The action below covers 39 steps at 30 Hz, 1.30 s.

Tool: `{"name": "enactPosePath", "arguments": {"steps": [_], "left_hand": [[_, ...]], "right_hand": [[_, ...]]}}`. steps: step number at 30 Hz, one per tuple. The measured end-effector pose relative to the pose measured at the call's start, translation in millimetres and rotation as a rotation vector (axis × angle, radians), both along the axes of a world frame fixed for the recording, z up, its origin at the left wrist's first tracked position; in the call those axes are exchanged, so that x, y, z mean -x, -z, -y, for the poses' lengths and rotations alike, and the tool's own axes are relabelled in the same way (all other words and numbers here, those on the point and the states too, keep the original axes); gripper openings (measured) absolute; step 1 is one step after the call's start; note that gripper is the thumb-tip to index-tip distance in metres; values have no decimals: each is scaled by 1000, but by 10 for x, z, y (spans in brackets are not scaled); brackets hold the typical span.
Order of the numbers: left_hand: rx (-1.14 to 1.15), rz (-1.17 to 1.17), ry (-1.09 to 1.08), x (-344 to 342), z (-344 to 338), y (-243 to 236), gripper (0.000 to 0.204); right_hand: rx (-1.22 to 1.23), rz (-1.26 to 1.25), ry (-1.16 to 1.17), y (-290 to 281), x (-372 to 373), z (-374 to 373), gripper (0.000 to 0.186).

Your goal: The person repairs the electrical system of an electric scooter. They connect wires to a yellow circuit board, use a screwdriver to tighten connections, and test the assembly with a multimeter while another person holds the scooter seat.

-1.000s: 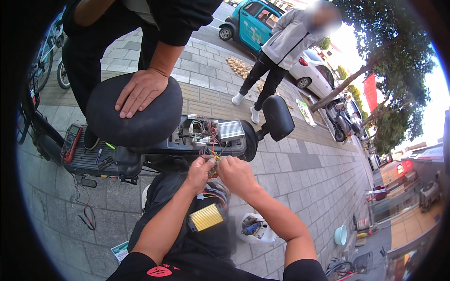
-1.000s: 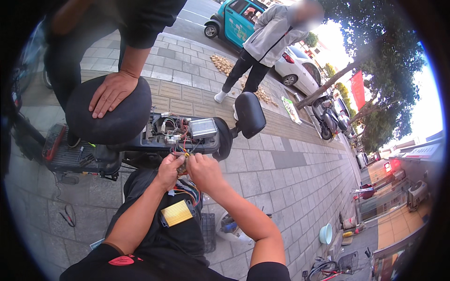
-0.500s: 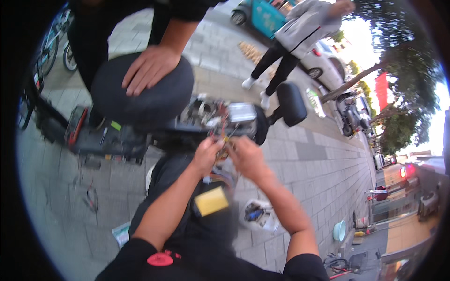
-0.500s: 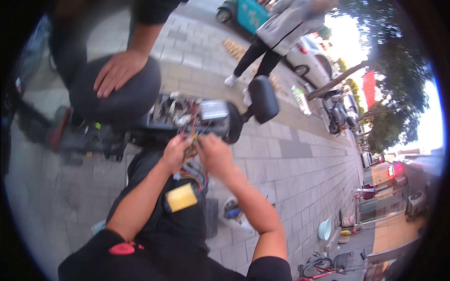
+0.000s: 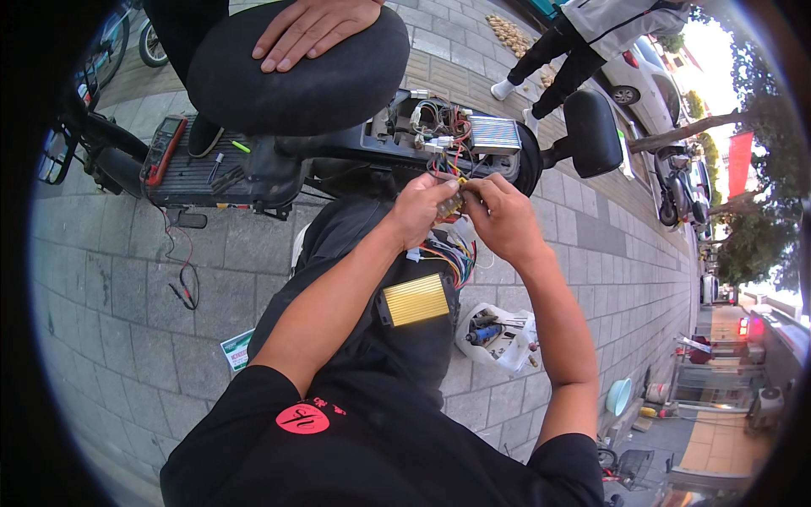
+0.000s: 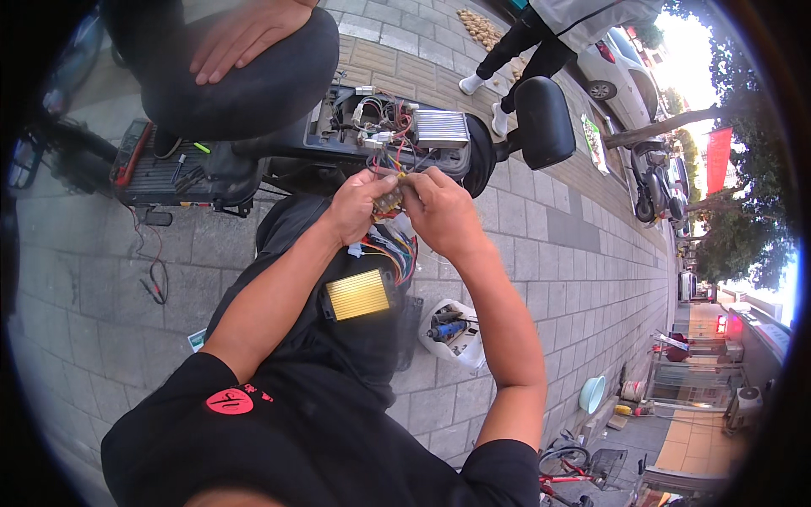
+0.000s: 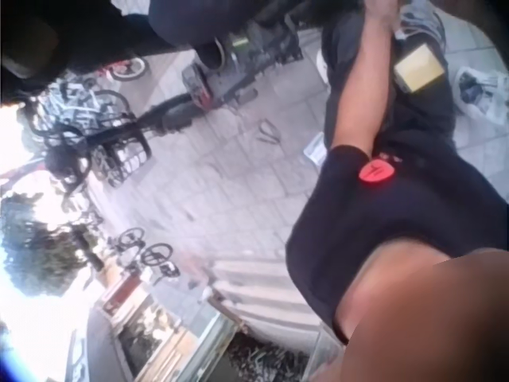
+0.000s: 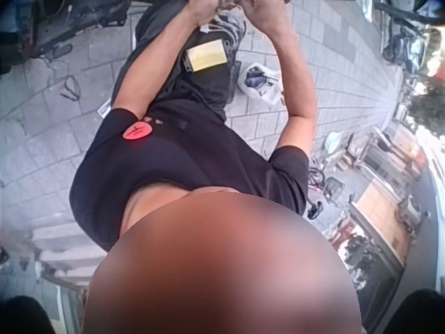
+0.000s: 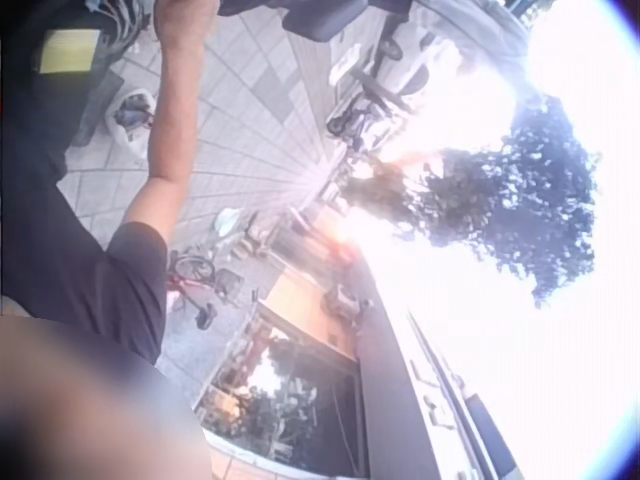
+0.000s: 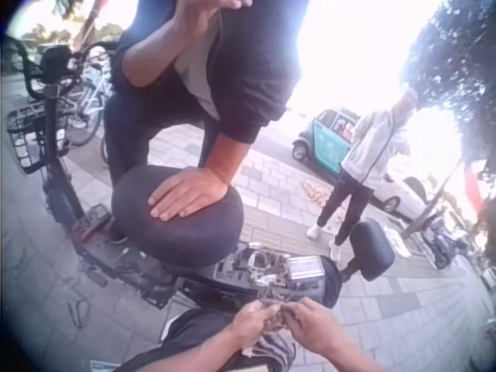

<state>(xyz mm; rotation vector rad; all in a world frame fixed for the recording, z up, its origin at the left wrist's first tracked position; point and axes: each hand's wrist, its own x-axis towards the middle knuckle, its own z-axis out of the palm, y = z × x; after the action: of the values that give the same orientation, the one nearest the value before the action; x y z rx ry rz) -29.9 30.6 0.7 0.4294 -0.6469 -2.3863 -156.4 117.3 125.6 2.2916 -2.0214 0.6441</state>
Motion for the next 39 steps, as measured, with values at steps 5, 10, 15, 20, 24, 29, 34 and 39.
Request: {"name": "enactPosePath", "arguments": {"steps": [5,10,15,20,24,29,34,39], "left_hand": [[12,-19,61,-60,2,-76,16],[-4,-50,27,-32,0,5,17],[7,-67,56,-41,1,-10,19],[6,-48,43,-48,5,-6,18],[-3,-51,39,-26,-14,7,20],[-2,-49,59,-49,15,6,22],[6,-46,63,-64,4,-29,21],[9,-124,74,-97,8,-103,21]], "right_hand": [[8,-64,60,47,97,-15,15],[37,22,-39,-5,10,-4,14],[-20,-34,50,66,105,7,17],[29,43,-33,-6,29,13,18],[-3,-180,-51,20,100,17,19],[-12,48,-13,-18,49,3,18],[6,-114,-70,-19,86,40,19],[-30,98,53,-28,22,32,20]]}}
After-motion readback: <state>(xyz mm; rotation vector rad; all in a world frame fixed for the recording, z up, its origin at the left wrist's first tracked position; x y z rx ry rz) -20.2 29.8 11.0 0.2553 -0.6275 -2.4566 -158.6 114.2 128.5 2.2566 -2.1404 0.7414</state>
